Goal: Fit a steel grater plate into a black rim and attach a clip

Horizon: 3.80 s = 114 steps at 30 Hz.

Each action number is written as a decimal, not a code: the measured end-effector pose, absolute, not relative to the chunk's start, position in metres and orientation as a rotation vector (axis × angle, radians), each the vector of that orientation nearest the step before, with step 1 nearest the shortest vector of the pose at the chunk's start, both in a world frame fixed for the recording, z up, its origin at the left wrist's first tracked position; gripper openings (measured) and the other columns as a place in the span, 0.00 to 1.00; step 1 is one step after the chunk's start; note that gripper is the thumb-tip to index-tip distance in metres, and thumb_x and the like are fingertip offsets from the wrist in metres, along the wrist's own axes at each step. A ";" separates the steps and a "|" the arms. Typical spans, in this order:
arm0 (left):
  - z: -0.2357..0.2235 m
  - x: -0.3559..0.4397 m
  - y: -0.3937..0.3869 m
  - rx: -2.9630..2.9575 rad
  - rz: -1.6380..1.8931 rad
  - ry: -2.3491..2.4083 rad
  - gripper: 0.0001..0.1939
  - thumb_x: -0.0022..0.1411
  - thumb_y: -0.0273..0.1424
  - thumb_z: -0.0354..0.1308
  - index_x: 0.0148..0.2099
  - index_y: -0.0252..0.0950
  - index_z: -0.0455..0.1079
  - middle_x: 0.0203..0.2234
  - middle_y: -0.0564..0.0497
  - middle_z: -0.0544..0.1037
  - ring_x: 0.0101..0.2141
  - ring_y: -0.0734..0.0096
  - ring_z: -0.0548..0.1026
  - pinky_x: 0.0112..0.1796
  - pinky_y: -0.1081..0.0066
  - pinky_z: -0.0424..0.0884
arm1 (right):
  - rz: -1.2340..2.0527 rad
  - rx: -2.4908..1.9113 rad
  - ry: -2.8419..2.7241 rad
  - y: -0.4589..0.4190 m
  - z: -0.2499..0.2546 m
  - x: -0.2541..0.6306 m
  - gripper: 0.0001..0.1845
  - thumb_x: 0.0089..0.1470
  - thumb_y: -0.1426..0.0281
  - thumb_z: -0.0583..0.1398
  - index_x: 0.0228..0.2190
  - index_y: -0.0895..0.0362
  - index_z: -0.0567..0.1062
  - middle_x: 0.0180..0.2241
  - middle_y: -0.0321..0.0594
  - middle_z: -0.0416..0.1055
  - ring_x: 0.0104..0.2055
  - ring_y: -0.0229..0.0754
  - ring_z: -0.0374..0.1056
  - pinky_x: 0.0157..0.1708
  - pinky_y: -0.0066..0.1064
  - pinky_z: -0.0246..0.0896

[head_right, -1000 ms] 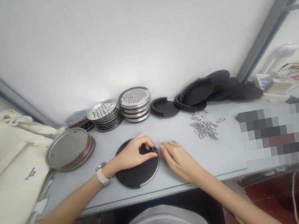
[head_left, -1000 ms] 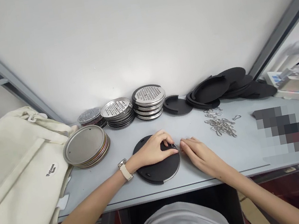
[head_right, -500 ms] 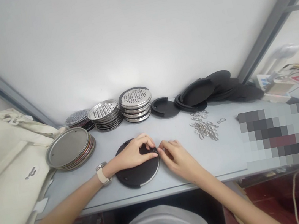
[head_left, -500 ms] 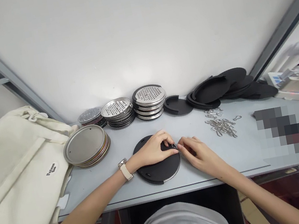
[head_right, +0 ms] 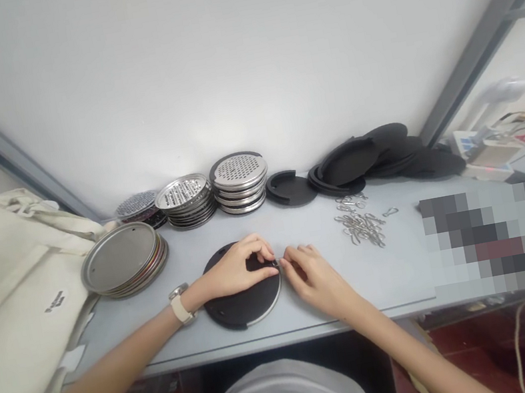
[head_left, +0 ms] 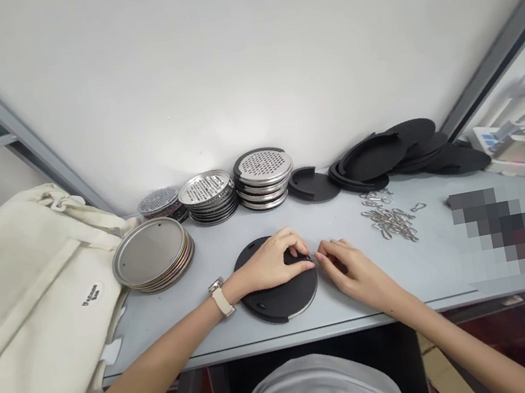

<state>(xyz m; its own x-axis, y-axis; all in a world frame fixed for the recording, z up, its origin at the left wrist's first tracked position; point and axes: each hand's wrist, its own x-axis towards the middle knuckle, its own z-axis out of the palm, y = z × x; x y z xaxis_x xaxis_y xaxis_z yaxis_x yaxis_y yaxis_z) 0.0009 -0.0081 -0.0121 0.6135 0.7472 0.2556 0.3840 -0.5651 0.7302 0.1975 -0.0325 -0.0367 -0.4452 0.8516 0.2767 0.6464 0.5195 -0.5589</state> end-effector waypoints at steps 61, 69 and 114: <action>-0.007 0.002 -0.008 2.145 0.751 0.865 0.11 0.54 0.27 0.62 0.41 0.34 0.71 0.35 0.50 0.77 0.35 0.72 0.73 0.40 0.72 0.69 | 0.299 -1.124 -2.454 -0.034 -0.039 0.196 0.08 0.59 0.72 0.48 0.28 0.55 0.61 0.25 0.37 0.62 0.29 0.42 0.57 0.34 0.35 0.53; -0.008 0.001 -0.007 2.147 0.756 0.836 0.11 0.55 0.28 0.62 0.42 0.34 0.70 0.35 0.50 0.77 0.36 0.73 0.73 0.40 0.73 0.69 | 0.305 -1.139 -2.484 -0.034 -0.039 0.197 0.09 0.59 0.75 0.46 0.27 0.55 0.59 0.26 0.38 0.62 0.30 0.43 0.57 0.35 0.36 0.52; -0.005 -0.001 -0.007 2.179 0.732 0.782 0.12 0.53 0.24 0.59 0.42 0.34 0.68 0.35 0.51 0.74 0.33 0.75 0.71 0.37 0.75 0.68 | 0.367 -1.121 -2.430 -0.030 -0.044 0.197 0.14 0.64 0.71 0.44 0.27 0.55 0.62 0.24 0.36 0.58 0.28 0.41 0.55 0.35 0.35 0.52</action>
